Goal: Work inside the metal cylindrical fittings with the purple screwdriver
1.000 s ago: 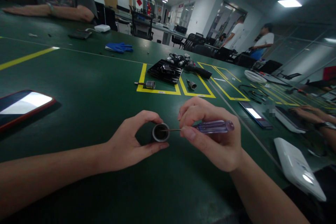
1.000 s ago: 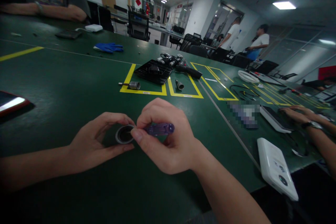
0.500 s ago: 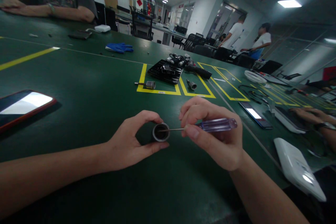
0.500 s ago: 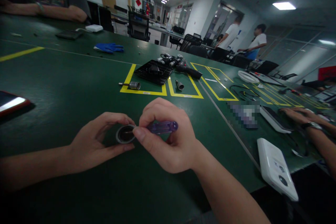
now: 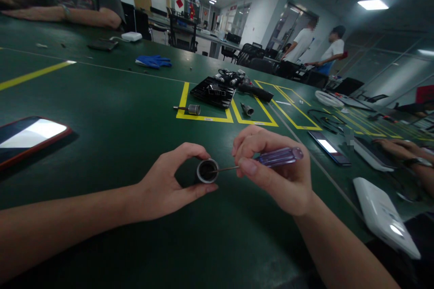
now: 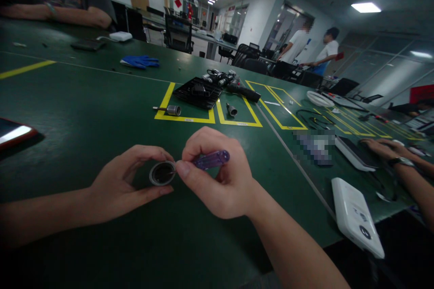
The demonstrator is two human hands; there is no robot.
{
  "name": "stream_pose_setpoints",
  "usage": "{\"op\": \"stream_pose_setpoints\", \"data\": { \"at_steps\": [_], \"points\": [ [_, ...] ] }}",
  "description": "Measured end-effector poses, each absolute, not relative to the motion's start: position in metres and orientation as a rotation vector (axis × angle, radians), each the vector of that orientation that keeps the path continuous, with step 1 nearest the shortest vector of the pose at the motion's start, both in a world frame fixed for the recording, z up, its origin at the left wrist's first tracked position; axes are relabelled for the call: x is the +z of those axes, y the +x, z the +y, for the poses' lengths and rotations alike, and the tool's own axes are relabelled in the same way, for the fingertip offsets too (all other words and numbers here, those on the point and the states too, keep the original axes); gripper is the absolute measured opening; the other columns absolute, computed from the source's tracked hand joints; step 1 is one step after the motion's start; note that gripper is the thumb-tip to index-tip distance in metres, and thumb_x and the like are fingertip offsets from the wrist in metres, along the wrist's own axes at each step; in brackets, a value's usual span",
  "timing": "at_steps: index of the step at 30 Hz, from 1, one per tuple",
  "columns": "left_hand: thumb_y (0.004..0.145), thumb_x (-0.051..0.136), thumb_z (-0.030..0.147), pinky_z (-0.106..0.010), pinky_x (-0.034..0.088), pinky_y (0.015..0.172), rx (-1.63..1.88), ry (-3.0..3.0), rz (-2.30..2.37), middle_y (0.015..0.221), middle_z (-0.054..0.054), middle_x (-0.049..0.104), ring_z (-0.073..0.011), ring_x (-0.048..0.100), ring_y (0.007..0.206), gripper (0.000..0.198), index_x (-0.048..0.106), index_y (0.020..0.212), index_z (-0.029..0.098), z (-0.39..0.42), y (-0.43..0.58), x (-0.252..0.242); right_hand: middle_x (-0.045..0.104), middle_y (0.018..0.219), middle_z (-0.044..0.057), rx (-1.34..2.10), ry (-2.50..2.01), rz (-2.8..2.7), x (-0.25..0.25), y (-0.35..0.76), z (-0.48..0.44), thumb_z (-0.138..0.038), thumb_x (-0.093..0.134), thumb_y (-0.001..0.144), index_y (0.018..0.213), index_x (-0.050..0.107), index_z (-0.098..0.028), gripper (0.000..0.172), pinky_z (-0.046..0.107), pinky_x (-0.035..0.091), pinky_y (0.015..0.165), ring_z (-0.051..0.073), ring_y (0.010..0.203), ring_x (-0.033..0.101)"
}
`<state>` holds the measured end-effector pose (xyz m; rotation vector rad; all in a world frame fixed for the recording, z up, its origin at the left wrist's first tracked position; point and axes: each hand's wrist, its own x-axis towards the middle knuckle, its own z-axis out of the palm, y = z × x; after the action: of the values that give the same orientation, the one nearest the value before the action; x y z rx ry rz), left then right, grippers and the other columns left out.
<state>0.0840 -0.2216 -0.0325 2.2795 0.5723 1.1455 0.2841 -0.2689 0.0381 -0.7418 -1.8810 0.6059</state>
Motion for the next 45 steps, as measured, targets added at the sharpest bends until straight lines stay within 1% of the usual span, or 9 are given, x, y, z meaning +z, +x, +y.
{"op": "stream_pose_setpoints", "data": {
  "at_steps": [5,9,17,24,28,36,42,45],
  "points": [
    [0.072,0.07,0.025,-0.032,0.054,0.072,1.142,2.277,0.585,0.092,-0.003,0.062,-0.0183,0.063,0.085,0.034,0.05,0.1,0.021,-0.2219,0.0846,-0.0323,0.057,0.065,0.003,0.588,-0.749,-1.867,0.0375,0.2841,-0.2684,-0.011,0.059,0.076,0.07,0.06,-0.015,0.007,0.034,0.045,0.067,0.018,0.075,0.056],
    [0.072,0.071,0.025,-0.031,0.054,0.072,1.14,2.282,0.572,0.092,-0.003,0.062,-0.0182,0.063,0.085,0.036,0.05,0.101,0.021,-0.2215,0.0846,-0.0325,0.058,0.067,0.004,0.581,-0.762,-1.871,0.0378,0.2832,-0.2679,-0.01,0.06,0.076,0.07,0.06,-0.014,0.007,0.033,0.044,0.066,0.018,0.075,0.056],
    [0.073,0.07,0.024,-0.031,0.053,0.072,1.151,2.296,0.559,0.092,-0.002,0.061,-0.0176,0.063,0.085,0.035,0.049,0.101,0.021,-0.2218,0.0849,-0.0323,0.059,0.068,0.003,0.535,-0.79,-1.865,0.0377,0.2831,-0.2694,-0.016,0.059,0.079,0.071,0.061,-0.017,0.009,0.033,0.046,0.067,0.018,0.074,0.057],
    [0.071,0.071,0.023,-0.032,0.054,0.073,1.135,2.276,0.556,0.092,-0.002,0.062,-0.0181,0.064,0.084,0.036,0.051,0.1,0.021,-0.2209,0.0841,-0.0329,0.059,0.068,0.003,0.525,-0.782,-1.845,0.0372,0.2846,-0.2689,-0.016,0.06,0.079,0.07,0.061,-0.016,0.01,0.034,0.046,0.067,0.018,0.074,0.058],
    [0.07,0.072,0.023,-0.031,0.054,0.073,1.139,2.261,0.57,0.092,-0.003,0.063,-0.0183,0.064,0.085,0.036,0.052,0.1,0.021,-0.2215,0.0845,-0.0329,0.058,0.065,0.002,0.543,-0.778,-1.837,0.0373,0.2852,-0.2691,-0.016,0.06,0.079,0.07,0.059,-0.017,0.009,0.035,0.047,0.068,0.018,0.072,0.057],
    [0.072,0.071,0.024,-0.029,0.053,0.071,1.149,2.295,0.567,0.09,-0.001,0.062,-0.0171,0.064,0.083,0.034,0.051,0.099,0.021,-0.222,0.0848,-0.0311,0.057,0.063,0.002,0.598,-0.774,-1.876,0.0386,0.2842,-0.2689,-0.014,0.06,0.076,0.069,0.059,-0.017,0.008,0.033,0.045,0.062,0.018,0.072,0.056],
    [0.07,0.072,0.025,-0.031,0.053,0.072,1.133,2.293,0.598,0.091,-0.003,0.063,-0.0182,0.064,0.083,0.035,0.052,0.099,0.021,-0.2207,0.0842,-0.0332,0.057,0.063,0.002,0.532,-0.793,-1.859,0.0378,0.2842,-0.2688,-0.017,0.059,0.079,0.068,0.058,-0.018,0.011,0.034,0.046,0.066,0.018,0.072,0.056],
    [0.071,0.071,0.025,-0.031,0.054,0.072,1.131,2.299,0.596,0.09,-0.003,0.063,-0.0182,0.064,0.083,0.035,0.052,0.099,0.021,-0.2211,0.0839,-0.033,0.057,0.063,0.002,0.552,-0.795,-1.868,0.0373,0.2847,-0.2686,-0.017,0.059,0.079,0.068,0.059,-0.018,0.01,0.033,0.046,0.065,0.018,0.072,0.056]
  ]
}}
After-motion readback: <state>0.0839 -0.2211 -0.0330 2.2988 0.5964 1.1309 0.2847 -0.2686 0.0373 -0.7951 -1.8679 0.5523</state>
